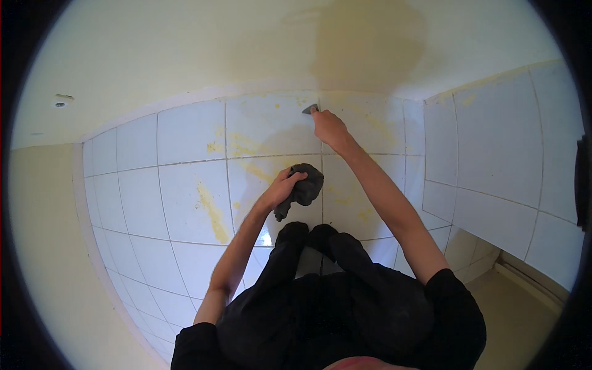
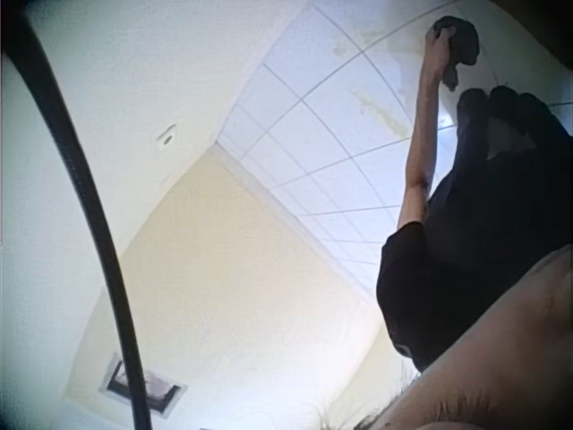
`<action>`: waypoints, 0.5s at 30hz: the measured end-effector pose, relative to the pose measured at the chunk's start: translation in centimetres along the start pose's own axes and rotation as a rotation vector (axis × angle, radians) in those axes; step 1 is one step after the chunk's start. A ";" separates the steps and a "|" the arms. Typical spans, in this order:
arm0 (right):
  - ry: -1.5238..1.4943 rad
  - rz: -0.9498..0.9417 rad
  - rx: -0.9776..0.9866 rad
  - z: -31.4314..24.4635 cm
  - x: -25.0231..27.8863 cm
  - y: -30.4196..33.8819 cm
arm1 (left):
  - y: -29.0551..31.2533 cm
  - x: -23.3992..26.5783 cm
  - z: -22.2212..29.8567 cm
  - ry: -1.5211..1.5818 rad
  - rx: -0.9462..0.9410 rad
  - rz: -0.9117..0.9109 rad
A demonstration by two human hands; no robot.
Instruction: The person scrapes grout or debris from tiled surfaces using a putty knife and wipes the area with a cloth.
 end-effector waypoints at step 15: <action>0.038 -0.056 0.029 0.1 0.6 -0.4 | -0.3 0.1 -0.6 0.007 0.013 0.021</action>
Point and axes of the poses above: each hand's wrist, its own y-axis away from the middle knuckle, its own x-axis out of the back of the hand, z = x × y, the point moved 3 cm from there along -y, towards the middle knuckle, and after that the axes turned 6 degrees about -y, right-handed, at the moved point
